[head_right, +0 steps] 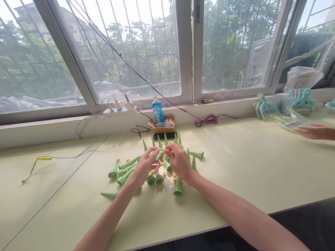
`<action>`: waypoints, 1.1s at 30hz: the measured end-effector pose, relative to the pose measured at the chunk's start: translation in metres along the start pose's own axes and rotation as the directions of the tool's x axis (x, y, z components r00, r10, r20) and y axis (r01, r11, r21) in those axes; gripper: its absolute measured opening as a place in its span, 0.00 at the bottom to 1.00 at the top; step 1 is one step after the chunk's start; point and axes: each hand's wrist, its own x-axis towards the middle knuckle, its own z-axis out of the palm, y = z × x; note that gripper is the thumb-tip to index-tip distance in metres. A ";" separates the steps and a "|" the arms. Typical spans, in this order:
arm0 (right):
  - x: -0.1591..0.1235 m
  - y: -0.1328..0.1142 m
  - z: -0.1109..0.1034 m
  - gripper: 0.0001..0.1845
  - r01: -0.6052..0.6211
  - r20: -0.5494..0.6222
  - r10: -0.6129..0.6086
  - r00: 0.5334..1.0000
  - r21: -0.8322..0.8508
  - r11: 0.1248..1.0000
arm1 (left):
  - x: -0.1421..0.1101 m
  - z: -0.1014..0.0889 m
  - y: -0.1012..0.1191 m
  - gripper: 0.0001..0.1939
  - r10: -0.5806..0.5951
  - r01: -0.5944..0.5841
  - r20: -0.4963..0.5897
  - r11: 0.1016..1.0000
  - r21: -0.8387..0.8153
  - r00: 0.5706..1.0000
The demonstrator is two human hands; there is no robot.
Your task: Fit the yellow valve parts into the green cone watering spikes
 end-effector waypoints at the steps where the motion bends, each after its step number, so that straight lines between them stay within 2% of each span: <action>1: 0.000 0.000 0.000 0.13 -0.016 0.000 0.016 1.000 0.007 1.000 | -0.001 0.001 0.001 0.24 0.013 -0.013 -0.012 1.000 0.029 1.000; 5: 0.000 -0.005 -0.002 0.13 -0.071 0.009 0.071 0.997 0.004 0.997 | -0.003 0.004 0.001 0.24 0.103 -0.092 -0.074 0.986 0.140 0.992; 10: 0.001 -0.011 -0.004 0.13 -0.098 0.008 0.098 0.995 -0.004 0.995 | -0.001 0.004 -0.006 0.23 0.273 -0.245 -0.076 0.932 0.266 0.959; 14: 0.000 -0.012 -0.004 0.13 -0.102 0.000 0.102 0.995 0.009 0.995 | 0.001 0.004 -0.010 0.23 0.348 -0.297 -0.083 0.884 0.361 0.934; 20: -0.002 -0.014 -0.002 0.14 -0.100 -0.001 0.100 0.995 0.044 0.994 | 0.000 0.005 -0.007 0.21 0.365 -0.303 -0.107 0.877 0.373 0.925; 26: -0.003 -0.014 0.000 0.13 -0.096 0.019 0.094 0.995 0.081 0.992 | 0.000 0.006 -0.005 0.18 0.339 -0.285 -0.129 0.905 0.315 0.932; 33: -0.004 -0.013 0.002 0.12 -0.104 0.019 0.103 0.995 0.082 0.991 | 0.000 0.006 -0.004 0.19 0.338 -0.267 -0.159 0.897 0.352 0.927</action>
